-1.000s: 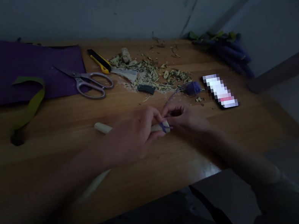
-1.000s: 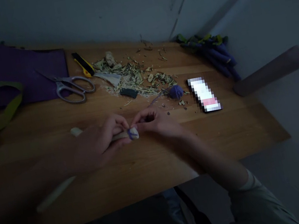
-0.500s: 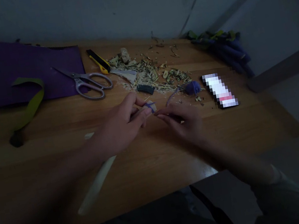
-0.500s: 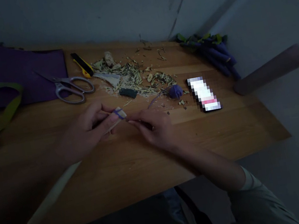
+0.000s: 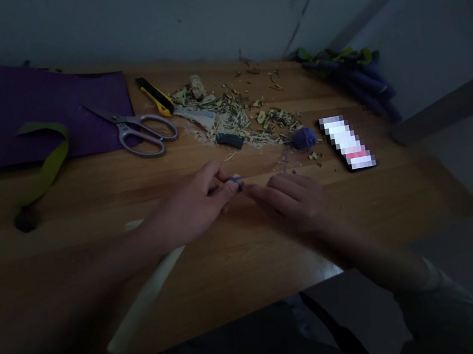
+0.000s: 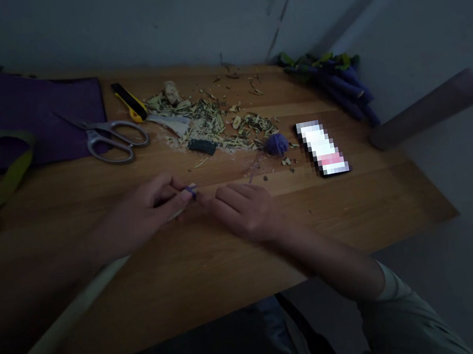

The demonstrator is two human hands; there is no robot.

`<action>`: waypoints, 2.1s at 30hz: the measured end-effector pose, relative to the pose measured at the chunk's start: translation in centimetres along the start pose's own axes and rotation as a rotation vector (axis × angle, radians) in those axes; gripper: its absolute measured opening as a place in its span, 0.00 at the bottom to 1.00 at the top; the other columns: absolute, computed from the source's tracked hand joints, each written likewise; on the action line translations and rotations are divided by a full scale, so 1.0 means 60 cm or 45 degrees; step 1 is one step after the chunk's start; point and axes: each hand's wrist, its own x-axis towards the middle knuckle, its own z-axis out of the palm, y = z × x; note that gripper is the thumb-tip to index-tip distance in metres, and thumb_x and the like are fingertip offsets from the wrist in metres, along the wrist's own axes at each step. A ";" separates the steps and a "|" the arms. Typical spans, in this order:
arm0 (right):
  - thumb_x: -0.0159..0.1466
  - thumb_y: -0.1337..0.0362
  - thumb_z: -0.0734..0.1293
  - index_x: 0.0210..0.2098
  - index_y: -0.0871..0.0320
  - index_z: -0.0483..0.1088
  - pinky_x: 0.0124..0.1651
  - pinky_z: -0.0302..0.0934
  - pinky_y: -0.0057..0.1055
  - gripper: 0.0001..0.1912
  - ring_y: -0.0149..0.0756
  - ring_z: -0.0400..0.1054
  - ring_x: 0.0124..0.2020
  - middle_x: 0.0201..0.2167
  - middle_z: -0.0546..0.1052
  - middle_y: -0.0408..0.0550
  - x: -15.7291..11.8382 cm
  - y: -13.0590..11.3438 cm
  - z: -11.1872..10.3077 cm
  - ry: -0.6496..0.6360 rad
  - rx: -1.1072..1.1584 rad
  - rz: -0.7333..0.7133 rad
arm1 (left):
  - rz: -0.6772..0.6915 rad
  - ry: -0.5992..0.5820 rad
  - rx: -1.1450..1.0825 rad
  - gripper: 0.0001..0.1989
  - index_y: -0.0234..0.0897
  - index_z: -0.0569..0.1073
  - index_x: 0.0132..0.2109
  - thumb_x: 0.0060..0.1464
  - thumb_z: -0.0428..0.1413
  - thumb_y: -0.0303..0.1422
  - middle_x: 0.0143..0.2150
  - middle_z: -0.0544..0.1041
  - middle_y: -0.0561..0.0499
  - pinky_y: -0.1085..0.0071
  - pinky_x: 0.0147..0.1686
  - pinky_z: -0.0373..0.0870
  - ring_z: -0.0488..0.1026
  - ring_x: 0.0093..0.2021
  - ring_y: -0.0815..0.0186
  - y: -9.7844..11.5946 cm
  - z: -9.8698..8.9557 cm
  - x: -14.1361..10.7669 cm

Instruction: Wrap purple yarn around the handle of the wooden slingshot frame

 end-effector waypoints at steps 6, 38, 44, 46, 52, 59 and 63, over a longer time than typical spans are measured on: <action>0.62 0.69 0.62 0.36 0.58 0.70 0.24 0.49 0.28 0.05 0.28 0.57 0.21 0.19 0.66 0.41 0.013 0.000 -0.016 -0.051 -0.082 -0.117 | -0.060 -0.134 -0.060 0.12 0.39 0.63 0.34 0.56 0.45 0.43 0.22 0.68 0.58 0.75 0.20 0.55 0.61 0.20 0.74 0.002 -0.001 -0.004; 0.56 0.61 0.67 0.26 0.61 0.69 0.26 0.51 0.23 0.08 0.24 0.58 0.22 0.20 0.67 0.40 0.031 0.020 0.004 -0.343 1.546 1.074 | 0.094 -0.228 0.030 0.14 0.42 0.59 0.45 0.57 0.45 0.44 0.25 0.72 0.60 0.74 0.27 0.59 0.66 0.25 0.71 0.022 -0.013 -0.010; 0.59 0.66 0.63 0.28 0.60 0.69 0.28 0.53 0.24 0.06 0.26 0.58 0.23 0.20 0.65 0.40 0.024 0.010 0.020 -0.249 1.309 0.926 | 0.081 -0.103 -0.095 0.13 0.40 0.63 0.42 0.57 0.46 0.43 0.28 0.74 0.57 0.75 0.26 0.59 0.66 0.26 0.72 0.017 -0.007 -0.003; 0.60 0.67 0.62 0.30 0.59 0.71 0.28 0.54 0.24 0.06 0.27 0.60 0.24 0.21 0.68 0.41 0.022 0.006 0.024 -0.214 1.168 0.855 | 0.049 -0.092 -0.179 0.14 0.39 0.64 0.43 0.57 0.46 0.44 0.29 0.74 0.56 0.76 0.24 0.58 0.65 0.25 0.72 0.012 -0.009 -0.001; 0.62 0.67 0.62 0.36 0.56 0.73 0.28 0.57 0.23 0.08 0.26 0.65 0.24 0.28 0.76 0.43 0.018 -0.006 0.018 -0.142 0.824 0.682 | -0.075 -0.098 -0.381 0.16 0.38 0.64 0.42 0.55 0.48 0.46 0.29 0.72 0.55 0.77 0.21 0.58 0.60 0.21 0.75 0.002 -0.018 0.002; 0.61 0.67 0.62 0.33 0.59 0.72 0.22 0.52 0.22 0.07 0.23 0.56 0.16 0.17 0.68 0.39 0.023 -0.013 0.002 -0.103 0.565 0.501 | -0.141 -0.087 -0.396 0.14 0.38 0.63 0.39 0.55 0.47 0.45 0.27 0.70 0.56 0.76 0.21 0.58 0.60 0.21 0.74 0.008 -0.016 0.000; 0.61 0.66 0.63 0.29 0.60 0.70 0.22 0.51 0.22 0.07 0.22 0.56 0.16 0.15 0.64 0.38 0.023 -0.012 0.000 -0.062 0.465 0.411 | -0.146 -0.105 -0.345 0.15 0.38 0.62 0.38 0.55 0.46 0.46 0.27 0.71 0.56 0.76 0.22 0.58 0.61 0.22 0.73 0.005 -0.015 0.001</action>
